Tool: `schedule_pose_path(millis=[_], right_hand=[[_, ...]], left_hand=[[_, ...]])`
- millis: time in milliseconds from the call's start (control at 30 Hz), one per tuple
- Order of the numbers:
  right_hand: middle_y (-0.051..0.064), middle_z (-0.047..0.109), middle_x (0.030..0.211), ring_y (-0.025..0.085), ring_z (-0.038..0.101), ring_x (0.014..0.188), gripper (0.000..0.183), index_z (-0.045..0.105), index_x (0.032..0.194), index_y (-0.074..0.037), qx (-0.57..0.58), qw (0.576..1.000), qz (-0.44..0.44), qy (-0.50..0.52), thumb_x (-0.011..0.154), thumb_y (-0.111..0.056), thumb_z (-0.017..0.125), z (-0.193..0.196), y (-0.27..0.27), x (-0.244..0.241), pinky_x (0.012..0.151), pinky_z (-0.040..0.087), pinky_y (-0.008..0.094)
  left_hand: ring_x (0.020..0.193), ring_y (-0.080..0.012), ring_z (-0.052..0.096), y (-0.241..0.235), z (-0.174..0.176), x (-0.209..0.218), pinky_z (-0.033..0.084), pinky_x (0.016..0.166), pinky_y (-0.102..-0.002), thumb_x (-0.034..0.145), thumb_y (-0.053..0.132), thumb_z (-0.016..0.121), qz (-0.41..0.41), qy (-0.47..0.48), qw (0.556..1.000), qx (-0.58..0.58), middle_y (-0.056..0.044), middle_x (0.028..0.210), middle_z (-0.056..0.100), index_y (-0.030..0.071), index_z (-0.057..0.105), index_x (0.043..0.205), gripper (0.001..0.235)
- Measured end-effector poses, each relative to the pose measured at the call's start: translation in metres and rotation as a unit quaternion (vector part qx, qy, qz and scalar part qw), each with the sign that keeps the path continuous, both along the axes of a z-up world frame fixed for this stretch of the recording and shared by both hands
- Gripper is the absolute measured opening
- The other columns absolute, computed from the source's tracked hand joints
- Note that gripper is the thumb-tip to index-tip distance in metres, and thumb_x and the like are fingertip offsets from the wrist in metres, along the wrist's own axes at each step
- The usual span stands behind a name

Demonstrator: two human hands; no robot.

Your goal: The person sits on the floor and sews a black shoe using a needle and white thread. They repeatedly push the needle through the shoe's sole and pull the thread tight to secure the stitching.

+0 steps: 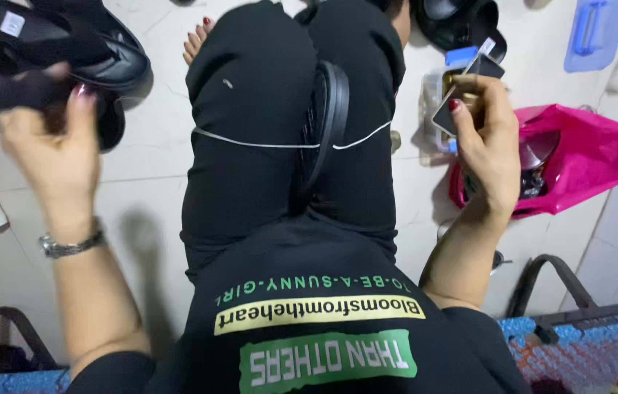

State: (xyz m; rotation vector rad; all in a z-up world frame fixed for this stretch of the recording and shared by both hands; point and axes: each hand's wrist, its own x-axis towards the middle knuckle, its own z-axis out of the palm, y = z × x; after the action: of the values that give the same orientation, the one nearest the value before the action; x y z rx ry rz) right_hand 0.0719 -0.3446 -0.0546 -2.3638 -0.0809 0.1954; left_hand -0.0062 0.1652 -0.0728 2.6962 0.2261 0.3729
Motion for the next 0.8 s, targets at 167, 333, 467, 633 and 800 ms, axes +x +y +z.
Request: schedule_pose_path(millis=[167,333,467,633,800], right_hand=[[0.010,0.067,0.101,0.021,0.049,0.081,0.048,0.044,0.155,-0.005,0.061,0.967,0.246,-0.020,0.109,-0.004,0.058,0.045,0.041,-0.008,0.085,0.044,0.035],[0.004,0.053,0.091,0.020,0.038,0.062,0.046,0.049,0.154,-0.017,-0.080,0.945,0.307,-0.081,0.110,-0.017,0.059,0.045,0.041,-0.026,0.061,0.037,0.035],[0.004,0.036,0.069,0.023,0.038,0.049,0.043,0.053,0.152,-0.031,-0.207,0.906,0.348,-0.122,0.110,-0.024,0.056,0.047,0.050,-0.021,0.044,0.034,0.037],[0.004,0.038,0.069,0.023,0.041,0.050,0.045,0.053,0.153,-0.032,-0.228,0.895,0.363,-0.125,0.109,-0.024,0.057,0.060,0.056,-0.012,0.043,0.035,0.039],[0.003,0.038,0.069,0.021,0.044,0.052,0.044,0.056,0.151,-0.031,-0.237,0.888,0.372,-0.129,0.108,-0.023,0.060,0.082,0.064,-0.008,0.040,0.032,0.038]], left_hand=[[0.127,-0.0410,0.061,-0.114,0.040,0.059,0.043,0.113,-0.048,0.097,0.018,0.093,-0.289,-0.077,0.937,-0.181,-0.021,0.134,0.065,-0.005,0.060,0.138,0.057],[0.090,-0.0323,0.066,0.018,-0.020,0.068,0.051,0.080,-0.041,0.107,-0.003,0.081,-0.119,0.064,0.983,-0.124,-0.020,0.108,0.071,-0.005,0.064,0.119,0.021],[0.100,-0.0554,0.059,0.052,-0.019,0.035,0.046,0.080,-0.058,0.112,0.022,0.095,-0.020,0.120,0.983,0.136,-0.035,0.115,0.062,-0.014,0.053,0.122,0.056],[0.134,-0.0577,0.028,-0.078,0.058,0.053,0.012,0.110,-0.059,0.093,0.070,0.082,-0.242,0.098,0.965,0.010,-0.049,0.142,0.047,-0.022,0.057,0.141,0.107],[0.148,-0.0554,0.002,-0.142,0.061,0.075,0.002,0.113,-0.082,0.077,0.081,0.086,-0.410,0.107,0.905,-0.040,-0.030,0.164,0.014,0.013,0.040,0.161,0.117]])
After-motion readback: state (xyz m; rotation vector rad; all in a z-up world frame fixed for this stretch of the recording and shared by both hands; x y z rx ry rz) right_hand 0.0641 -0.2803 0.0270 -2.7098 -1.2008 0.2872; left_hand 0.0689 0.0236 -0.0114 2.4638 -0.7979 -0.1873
